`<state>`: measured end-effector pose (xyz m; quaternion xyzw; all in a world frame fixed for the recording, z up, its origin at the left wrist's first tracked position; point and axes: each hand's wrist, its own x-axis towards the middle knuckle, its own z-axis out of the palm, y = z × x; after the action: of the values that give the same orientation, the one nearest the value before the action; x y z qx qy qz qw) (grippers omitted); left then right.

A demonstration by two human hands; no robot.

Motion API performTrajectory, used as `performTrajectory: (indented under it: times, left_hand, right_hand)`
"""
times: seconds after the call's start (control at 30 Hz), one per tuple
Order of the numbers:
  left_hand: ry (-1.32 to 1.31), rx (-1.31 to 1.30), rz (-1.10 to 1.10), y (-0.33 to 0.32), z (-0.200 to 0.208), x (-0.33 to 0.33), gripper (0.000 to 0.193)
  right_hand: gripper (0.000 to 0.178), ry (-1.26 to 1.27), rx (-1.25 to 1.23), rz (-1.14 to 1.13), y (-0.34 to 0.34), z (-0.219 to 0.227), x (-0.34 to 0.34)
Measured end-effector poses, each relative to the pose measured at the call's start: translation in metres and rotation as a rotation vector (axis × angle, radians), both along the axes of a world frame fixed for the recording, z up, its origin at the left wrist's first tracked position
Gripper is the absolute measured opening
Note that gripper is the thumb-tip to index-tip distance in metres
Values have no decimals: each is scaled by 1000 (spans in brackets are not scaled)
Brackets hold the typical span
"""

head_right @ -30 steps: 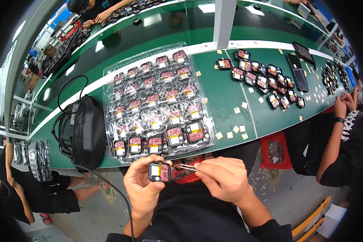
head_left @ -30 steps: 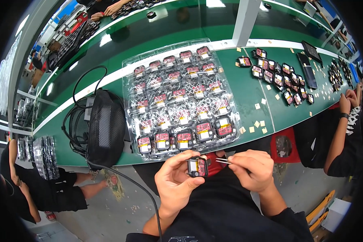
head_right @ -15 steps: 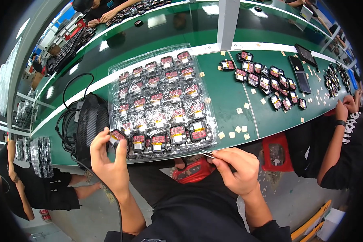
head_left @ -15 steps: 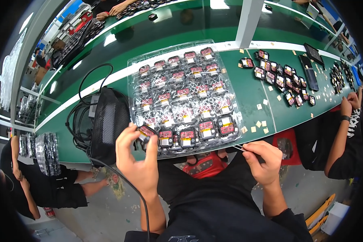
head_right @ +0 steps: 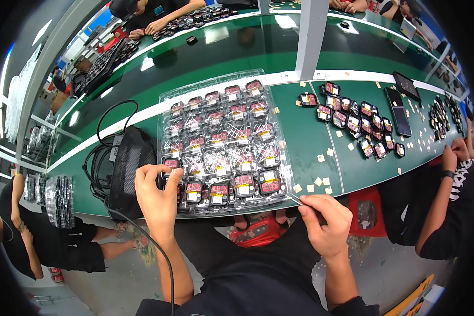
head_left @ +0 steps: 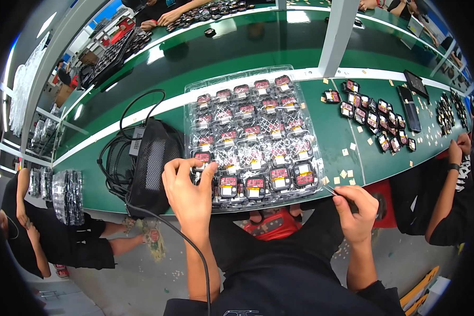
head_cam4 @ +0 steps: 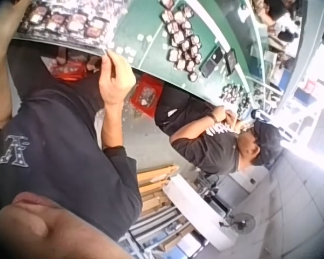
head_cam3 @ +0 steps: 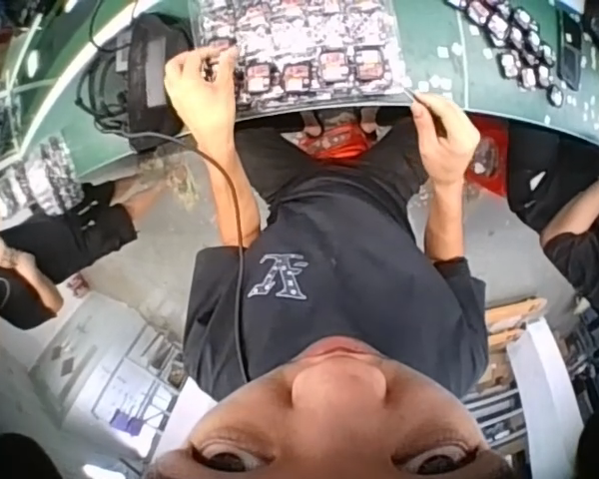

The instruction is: Assemble electronic components by cleaning and attaching small parts onto a main board at a factory workstation.

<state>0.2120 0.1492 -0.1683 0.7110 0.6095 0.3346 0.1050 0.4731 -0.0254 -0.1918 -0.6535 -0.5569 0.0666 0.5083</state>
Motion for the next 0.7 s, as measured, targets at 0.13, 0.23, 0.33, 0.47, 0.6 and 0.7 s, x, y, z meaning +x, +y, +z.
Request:
performTrajectory:
  times: [0.13,0.23,0.33,0.47,0.6,0.7]
  left_hand:
    - [76,75,-6,-2,-3,-1,32]
    - [53,79,-25,-3,-2,-1,32]
    - [13,111,-53,-6,-2,0,31]
    - [-46,322,-199,-22,-6,8,32]
    - [-60,534,-536,-57,-18,19,27]
    - [-118,464,-651,-82,-28,23,24]
  right_hand:
    - [16,20,-40,-49,1,4,7]
    - [13,10,-54,-119,7,1,11]
    - [13,-36,-128,-176,16,2,23]
    - [19,-222,-188,-354,38,-9,49]
    - [36,-385,-216,-540,56,-26,72]
    - [52,-341,-503,-703,68,-28,75]
